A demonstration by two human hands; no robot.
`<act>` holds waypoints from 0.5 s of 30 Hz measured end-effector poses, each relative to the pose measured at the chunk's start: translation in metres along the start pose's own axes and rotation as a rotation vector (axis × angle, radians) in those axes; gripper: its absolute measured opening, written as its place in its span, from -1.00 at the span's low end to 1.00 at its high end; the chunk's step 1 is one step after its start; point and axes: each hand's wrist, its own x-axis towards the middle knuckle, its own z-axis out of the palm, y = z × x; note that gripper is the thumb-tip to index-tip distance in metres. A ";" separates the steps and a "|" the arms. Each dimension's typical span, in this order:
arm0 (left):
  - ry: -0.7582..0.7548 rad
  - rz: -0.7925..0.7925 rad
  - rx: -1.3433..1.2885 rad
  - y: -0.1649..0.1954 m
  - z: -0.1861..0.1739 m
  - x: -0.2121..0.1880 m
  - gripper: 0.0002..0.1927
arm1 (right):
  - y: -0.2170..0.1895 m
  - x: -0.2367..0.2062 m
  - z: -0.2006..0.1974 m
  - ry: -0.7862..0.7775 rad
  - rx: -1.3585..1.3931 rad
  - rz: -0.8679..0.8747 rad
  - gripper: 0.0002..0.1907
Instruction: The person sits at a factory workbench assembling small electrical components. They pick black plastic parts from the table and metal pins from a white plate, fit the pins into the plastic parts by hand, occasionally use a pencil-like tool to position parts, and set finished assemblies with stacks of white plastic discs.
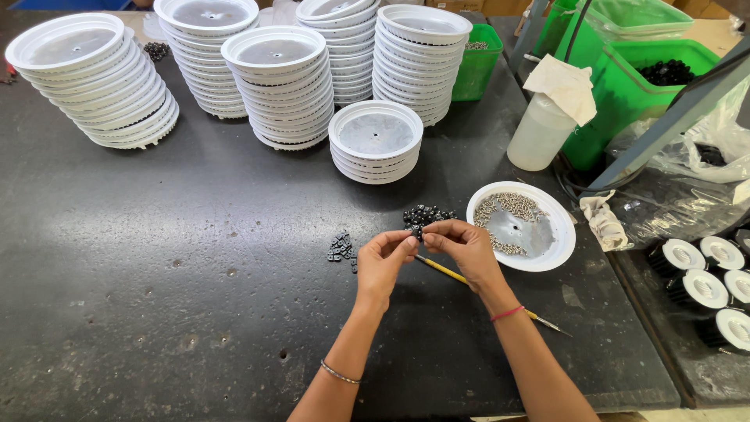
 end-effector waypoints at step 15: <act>-0.049 0.022 0.012 -0.004 0.004 -0.003 -0.79 | 0.018 0.002 -0.004 0.016 -0.028 -0.092 -0.88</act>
